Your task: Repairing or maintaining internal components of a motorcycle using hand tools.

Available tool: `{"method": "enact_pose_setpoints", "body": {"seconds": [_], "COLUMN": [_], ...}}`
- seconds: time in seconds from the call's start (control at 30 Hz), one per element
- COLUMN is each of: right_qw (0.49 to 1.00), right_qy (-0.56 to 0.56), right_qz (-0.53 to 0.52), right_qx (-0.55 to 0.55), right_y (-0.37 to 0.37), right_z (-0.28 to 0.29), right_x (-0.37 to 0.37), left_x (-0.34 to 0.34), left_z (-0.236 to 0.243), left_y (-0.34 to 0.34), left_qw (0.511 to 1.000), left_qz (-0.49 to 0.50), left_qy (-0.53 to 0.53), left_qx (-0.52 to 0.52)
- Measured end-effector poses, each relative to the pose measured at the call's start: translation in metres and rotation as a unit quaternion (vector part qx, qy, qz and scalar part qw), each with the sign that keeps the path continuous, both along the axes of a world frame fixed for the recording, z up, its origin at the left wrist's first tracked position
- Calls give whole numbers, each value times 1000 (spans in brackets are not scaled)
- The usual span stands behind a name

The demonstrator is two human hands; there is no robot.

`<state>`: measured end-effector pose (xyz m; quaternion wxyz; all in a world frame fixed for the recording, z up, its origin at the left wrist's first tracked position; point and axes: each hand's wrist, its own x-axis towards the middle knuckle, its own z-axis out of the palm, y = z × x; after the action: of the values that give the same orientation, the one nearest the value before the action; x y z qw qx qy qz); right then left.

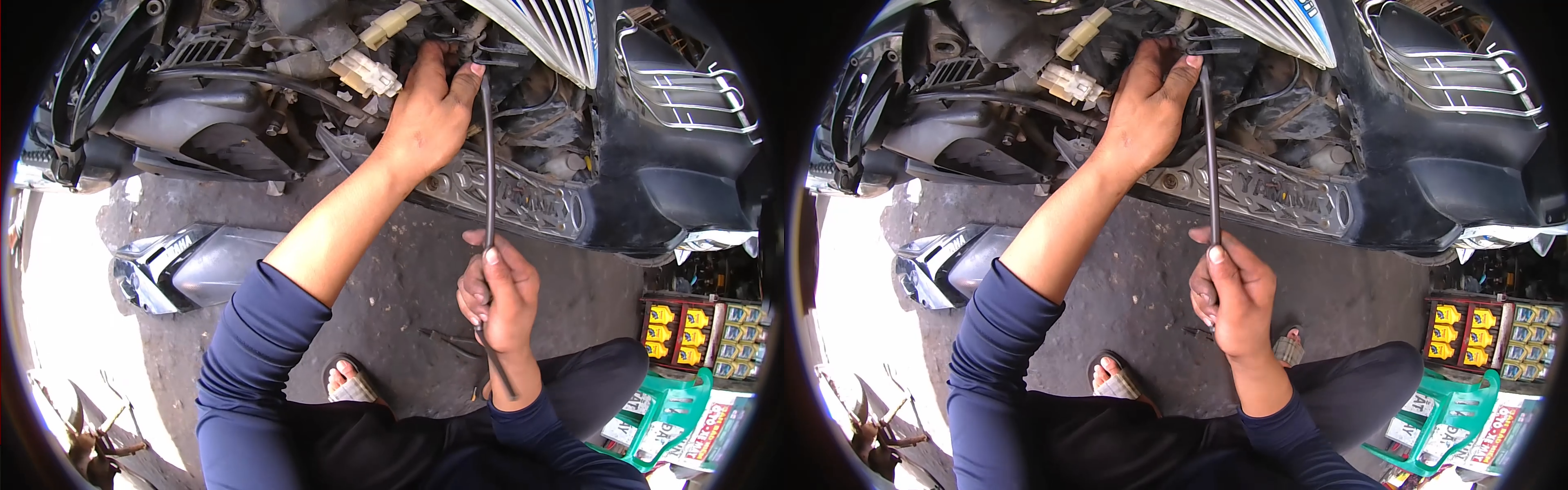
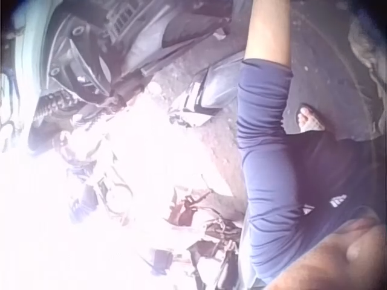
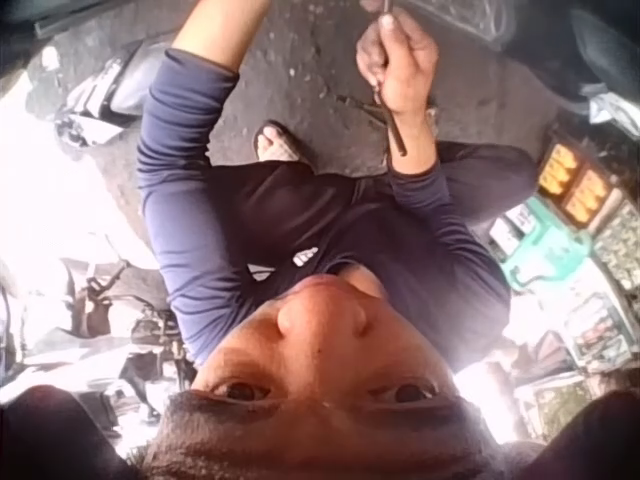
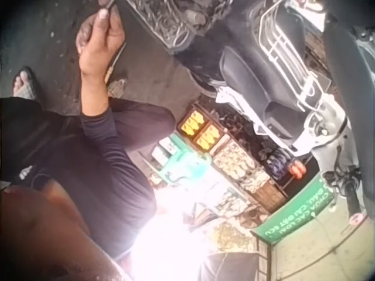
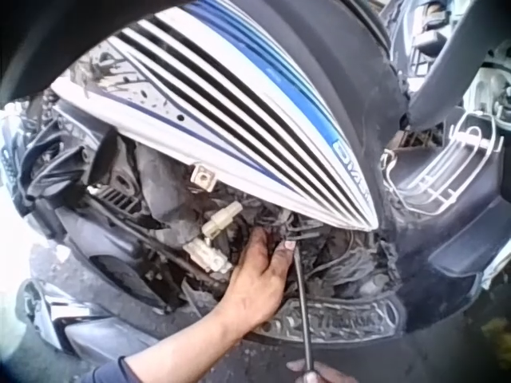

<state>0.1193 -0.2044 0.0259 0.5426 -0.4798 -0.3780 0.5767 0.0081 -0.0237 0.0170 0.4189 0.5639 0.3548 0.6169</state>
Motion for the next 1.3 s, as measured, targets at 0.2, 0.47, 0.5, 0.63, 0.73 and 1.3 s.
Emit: {"method": "enact_pose_setpoints", "body": {"seconds": [0.2,0.47,0.5,0.63,0.73,1.3], "right_qw": [931,924,917,898,906,939], "right_qy": [337,345,366,400,377,294], "right_qz": [12,-27,-18,-29,-51,37], "right_qx": [-139,-163,-156,-179,-184,-173], "right_y": [12,13,14,30,33,27], "right_z": [65,96,104,126,131,85], "right_x": [-25,-48,-52,-62,-63,-32], "left_x": [9,11,11,2,-1,-7], "left_z": [5,19,24,38,40,4], "left_y": [-8,-32,-34,-31,-31,-14], "left_qw": [998,995,992,977,963,990], "left_qz": [5,-14,-27,-68,-113,-75], "left_qy": [-53,-78,-95,-105,-142,-74], "left_qx": [-40,-56,-84,-170,-200,-89]}}
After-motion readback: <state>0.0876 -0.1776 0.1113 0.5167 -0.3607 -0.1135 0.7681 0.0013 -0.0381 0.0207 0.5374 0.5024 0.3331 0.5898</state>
